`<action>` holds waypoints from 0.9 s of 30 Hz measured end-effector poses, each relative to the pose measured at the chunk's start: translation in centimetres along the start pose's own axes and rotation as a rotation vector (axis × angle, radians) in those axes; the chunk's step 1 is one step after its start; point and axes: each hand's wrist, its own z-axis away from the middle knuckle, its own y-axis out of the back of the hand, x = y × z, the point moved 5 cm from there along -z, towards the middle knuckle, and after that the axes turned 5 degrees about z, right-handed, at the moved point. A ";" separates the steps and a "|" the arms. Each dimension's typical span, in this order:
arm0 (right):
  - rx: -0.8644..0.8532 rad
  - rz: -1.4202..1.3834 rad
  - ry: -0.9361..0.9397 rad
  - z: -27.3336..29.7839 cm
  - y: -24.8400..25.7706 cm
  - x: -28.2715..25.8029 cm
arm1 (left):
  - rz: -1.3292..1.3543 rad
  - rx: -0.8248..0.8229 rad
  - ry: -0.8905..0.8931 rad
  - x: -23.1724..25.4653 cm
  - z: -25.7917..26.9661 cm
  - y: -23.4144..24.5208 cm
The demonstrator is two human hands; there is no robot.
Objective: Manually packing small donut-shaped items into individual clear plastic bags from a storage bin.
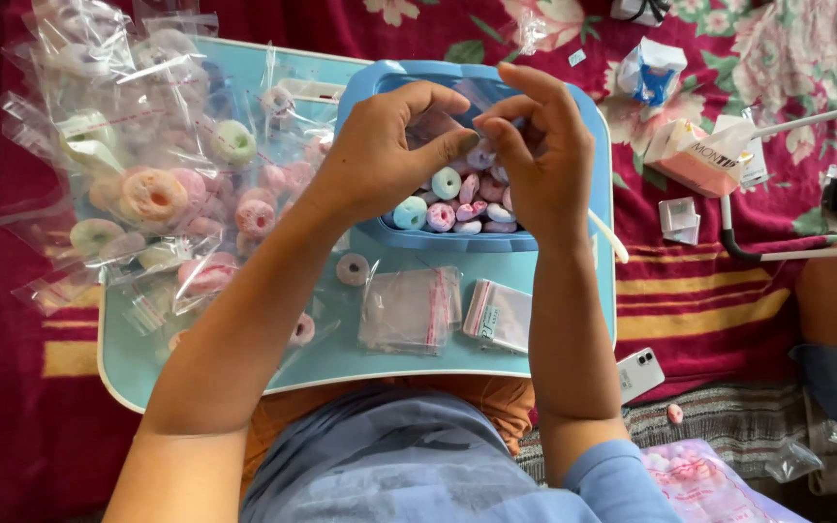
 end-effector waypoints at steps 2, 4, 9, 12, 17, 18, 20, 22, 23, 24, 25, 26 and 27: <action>-0.022 0.075 -0.009 0.0 -0.4 0.5 | -0.062 -0.005 0.040 -1.0 0.0 -0.1; -0.043 0.149 -0.012 -0.1 -0.9 1.3 | -0.127 -0.008 0.074 -2.1 -0.2 -0.4; 0.004 0.253 0.054 0.4 -1.3 2.1 | -0.244 0.196 -0.091 -2.4 0.1 -0.3; -0.017 0.309 0.039 0.7 -1.3 3.0 | -0.264 0.218 -0.101 -2.3 0.1 -0.4; -0.237 0.501 -0.210 0.6 -2.1 4.3 | -0.236 0.285 -0.103 -3.0 0.2 0.1; -0.387 0.612 -0.268 0.8 -2.6 4.9 | -0.191 0.290 -0.073 -2.8 0.1 0.2; -0.472 0.670 -0.118 1.3 -3.7 5.3 | -0.151 0.291 -0.056 -2.8 0.2 0.2; -0.558 0.726 0.037 1.6 -4.5 5.4 | -0.110 0.294 -0.040 -3.1 0.1 0.3; -0.575 0.748 0.044 1.5 -4.5 5.5 | -0.122 0.312 -0.058 -3.3 0.1 0.3; -0.593 0.771 0.053 1.5 -4.6 5.6 | -0.134 0.331 -0.076 -3.5 0.1 0.3; -0.592 0.771 0.057 1.4 -4.5 5.6 | -0.136 0.333 -0.078 -3.3 0.1 0.3; -0.572 0.767 0.076 1.3 -4.3 5.6 | -0.105 0.330 -0.051 -3.4 0.1 0.3; -0.552 0.762 0.096 1.2 -4.2 5.5 | -0.074 0.328 -0.024 -3.4 0.1 0.3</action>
